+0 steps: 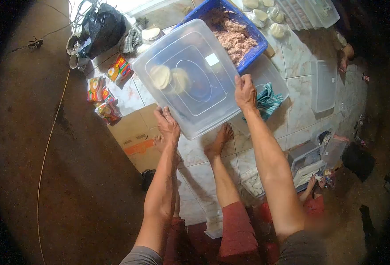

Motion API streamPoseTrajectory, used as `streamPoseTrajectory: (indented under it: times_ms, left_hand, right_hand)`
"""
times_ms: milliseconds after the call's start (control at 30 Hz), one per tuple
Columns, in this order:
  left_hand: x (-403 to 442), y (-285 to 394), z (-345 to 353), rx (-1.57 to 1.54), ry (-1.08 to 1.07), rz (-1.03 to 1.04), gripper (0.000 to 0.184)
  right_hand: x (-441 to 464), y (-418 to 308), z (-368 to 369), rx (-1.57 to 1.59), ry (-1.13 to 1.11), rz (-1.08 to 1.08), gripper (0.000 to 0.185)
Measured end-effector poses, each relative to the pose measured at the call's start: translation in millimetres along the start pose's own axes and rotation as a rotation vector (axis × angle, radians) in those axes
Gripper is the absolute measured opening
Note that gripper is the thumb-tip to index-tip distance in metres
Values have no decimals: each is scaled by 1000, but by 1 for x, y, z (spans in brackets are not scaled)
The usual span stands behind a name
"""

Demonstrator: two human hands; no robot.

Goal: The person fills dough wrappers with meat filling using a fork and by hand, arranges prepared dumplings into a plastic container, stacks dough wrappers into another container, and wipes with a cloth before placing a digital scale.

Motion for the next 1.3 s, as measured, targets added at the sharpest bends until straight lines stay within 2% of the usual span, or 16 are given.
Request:
streamPoseTrajectory:
  times_ms: [33,167,233,367,467,567,733,767,800,833,900,933,1033,1167,1267,1300]
  left_hand:
    - [-4,1,0,57,90,-21,38]
    - [-13,-23,-10,169,254,44,29]
    - [-17,-38,-25,-220,197,169,31]
    - [-48,71,-94,-312,78,-44,35]
    - [-59,105,-135,-159,44,59,34]
    - [-51,139,-157,-304,67,140,26]
    - [29,177,-193,-375,-72,197,22]
    - [57,181,-199,-232,-71,236,22]
    - [82,204,-201,-89,-74,276,23]
    - [109,227,-198,-126,-48,467,29]
    - [164,266,-204,174,-90,388,28]
    - [208,258,-198,0,-190,415,27]
    - [279,278,-198,-43,-227,397,31]
    - [302,239,-229,-103,-251,332,25]
    - [261,189,-266,-77,-373,24,15]
    - [244,172,-277,-19,-394,-141,16]
  right_hand:
    - [-3,-4,-1,75,-11,137,40]
    - [-24,-25,-23,135,37,116,46]
    - [-41,-41,-50,172,-57,149,45]
    - [-67,-58,-88,389,-121,41,38]
    - [-76,-96,-121,337,-141,48,38]
    - [-85,-121,-129,372,-145,98,39]
    - [-55,-181,-127,406,-104,161,45]
    - [-41,-193,-124,345,-122,173,46]
    - [-27,-205,-118,282,-136,190,48]
    - [-9,-214,-100,364,-7,127,48]
    - [25,-244,-77,381,48,199,46]
    - [49,-259,-62,407,109,251,45]
    - [114,-279,6,447,263,253,40]
    - [196,-310,93,618,458,436,43]
    - [240,-302,176,696,648,472,51]
    - [246,-315,186,558,602,623,54]
Point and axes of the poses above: each hand's wrist, its own x-axis towards the middle knuckle, its own z-axis out of the palm, y = z × x, the point moved 1 cm from there along x, towards the middle knuckle, and after that the axes turned 3 degrees about y, right-handed, at the moved point
